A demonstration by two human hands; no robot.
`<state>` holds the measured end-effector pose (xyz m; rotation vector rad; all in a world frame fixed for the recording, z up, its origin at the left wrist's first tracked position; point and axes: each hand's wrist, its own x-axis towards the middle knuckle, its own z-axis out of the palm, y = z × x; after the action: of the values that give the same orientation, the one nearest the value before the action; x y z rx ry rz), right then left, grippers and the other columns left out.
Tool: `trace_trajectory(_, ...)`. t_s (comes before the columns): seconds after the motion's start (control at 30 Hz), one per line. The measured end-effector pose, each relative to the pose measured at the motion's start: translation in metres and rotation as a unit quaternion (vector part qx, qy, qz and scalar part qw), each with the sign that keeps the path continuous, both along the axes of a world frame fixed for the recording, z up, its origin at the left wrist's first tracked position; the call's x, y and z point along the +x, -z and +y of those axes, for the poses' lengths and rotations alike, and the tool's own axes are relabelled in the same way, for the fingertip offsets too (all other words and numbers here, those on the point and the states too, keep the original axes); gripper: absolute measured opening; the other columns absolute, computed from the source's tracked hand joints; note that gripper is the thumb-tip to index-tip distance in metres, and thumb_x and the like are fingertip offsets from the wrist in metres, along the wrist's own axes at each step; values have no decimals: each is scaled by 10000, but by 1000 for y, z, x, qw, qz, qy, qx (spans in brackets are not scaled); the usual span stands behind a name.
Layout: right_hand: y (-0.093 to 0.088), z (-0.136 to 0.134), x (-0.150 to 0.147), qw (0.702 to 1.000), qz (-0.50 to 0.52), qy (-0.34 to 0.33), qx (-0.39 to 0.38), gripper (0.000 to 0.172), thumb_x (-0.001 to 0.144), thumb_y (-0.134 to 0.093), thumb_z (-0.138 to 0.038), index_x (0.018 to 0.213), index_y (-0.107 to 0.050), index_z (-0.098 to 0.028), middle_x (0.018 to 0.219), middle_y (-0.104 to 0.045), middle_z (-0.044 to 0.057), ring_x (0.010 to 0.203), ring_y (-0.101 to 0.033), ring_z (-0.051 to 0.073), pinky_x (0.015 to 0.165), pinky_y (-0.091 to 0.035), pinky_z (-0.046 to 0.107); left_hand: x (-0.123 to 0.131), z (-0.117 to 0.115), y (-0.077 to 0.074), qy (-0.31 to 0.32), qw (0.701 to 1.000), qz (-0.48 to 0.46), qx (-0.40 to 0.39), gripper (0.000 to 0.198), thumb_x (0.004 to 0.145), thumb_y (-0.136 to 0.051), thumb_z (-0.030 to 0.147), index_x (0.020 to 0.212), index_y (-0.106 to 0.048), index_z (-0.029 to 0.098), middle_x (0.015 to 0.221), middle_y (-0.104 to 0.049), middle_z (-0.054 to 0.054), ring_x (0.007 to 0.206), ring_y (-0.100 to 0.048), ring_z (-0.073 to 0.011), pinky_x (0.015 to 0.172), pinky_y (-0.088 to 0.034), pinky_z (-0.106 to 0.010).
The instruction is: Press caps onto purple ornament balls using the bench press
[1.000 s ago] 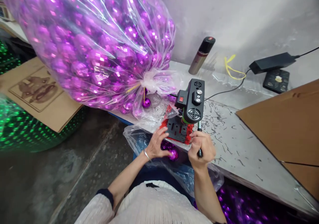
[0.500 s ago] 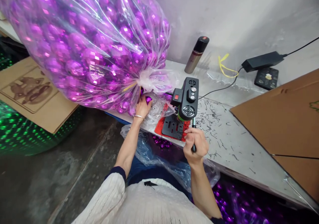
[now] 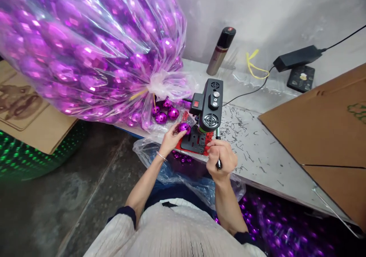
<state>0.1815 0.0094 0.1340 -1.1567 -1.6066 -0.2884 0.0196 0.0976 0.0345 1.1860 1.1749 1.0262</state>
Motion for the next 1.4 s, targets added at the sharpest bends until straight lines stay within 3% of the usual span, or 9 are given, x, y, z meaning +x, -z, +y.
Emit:
trace_trajectory(0.1, -2, 0, 1, 1000, -7, 2, -4, 209, 952, -493, -96, 791, -538, -222, 728, -660, 8, 652, -629, 120, 590, -478, 246, 11, -8, 5, 42, 997, 54, 39, 628, 825, -813, 443, 1364, -631, 175, 1222, -762, -116, 1105, -745, -258, 1045, -579, -434)
trace_trajectory(0.17, -2, -1, 1, 1000, -9, 3, -7, 210, 959, -487, -105, 793, -538, -222, 736, -662, 7, 656, -633, 118, 602, -484, 246, 13, -11, 5, 58, 987, 110, 101, 600, 822, -820, 457, 1327, -653, 177, 1243, -750, -127, 1145, -730, -280, 1050, -574, -452)
trace_trajectory(0.3, -2, -2, 1, 1000, -12, 4, -12, 204, 961, -485, -111, 800, -538, -224, 741, -663, 4, 659, -631, 118, 613, -487, 250, 12, -16, 5, 68, 948, 203, 237, 563, 852, -790, 490, 1306, -651, 187, 1312, -705, -143, 1272, -657, -297, 1109, -527, -479)
trace_trajectory(0.43, -2, -2, 2, 1000, -16, 0, -16, 197, 959, -481, -109, 815, -548, -225, 747, -670, 6, 658, -637, 121, 604, -485, 255, 21, -20, 14, 57, 923, 242, 293, 590, 871, -761, 512, 1350, -616, 199, 1317, -680, -152, 1271, -643, -302, 1103, -522, -498)
trace_trajectory(0.6, -2, -3, 2, 1000, -18, -2, -20, 189, 962, -483, -114, 822, -549, -223, 757, -678, 13, 676, -651, 124, 602, -491, 253, 39, -22, 24, 37, 926, 237, 292, 617, 884, -751, 500, 1406, -578, 221, 1354, -655, -143, 1280, -638, -291, 1098, -527, -468)
trace_trajectory(0.8, 0, -4, 2, 1000, -15, 0, -19, 184, 961, -488, -120, 822, -551, -223, 756, -675, 13, 675, -646, 128, 601, -488, 258, 37, -24, 32, 30, 928, 223, 297, 674, 888, -714, 574, 1423, -558, 194, 1344, -689, -161, 1262, -664, -300, 1084, -536, -481)
trace_trajectory(1.17, 44, 3, -2, 999, 18, -4, 45, 199, 1006, -436, -201, 846, -551, -224, 760, -649, 14, 661, -610, 133, 615, -494, 285, 36, -24, 37, 36, 927, 215, 306, 700, 881, -735, 546, 1466, -537, 216, 1337, -698, -160, 1257, -668, -314, 1085, -530, -505)
trace_trajectory(1.4, 54, 3, -5, 998, 45, -4, 53, 204, 1013, -433, -225, 853, -559, -228, 780, -648, 16, 671, -621, 140, 650, -497, 309, 36, -24, 39, 33, 926, 216, 309, 686, 889, -728, 544, 1462, -536, 220, 1329, -702, -159, 1258, -670, -310, 1082, -533, -503)
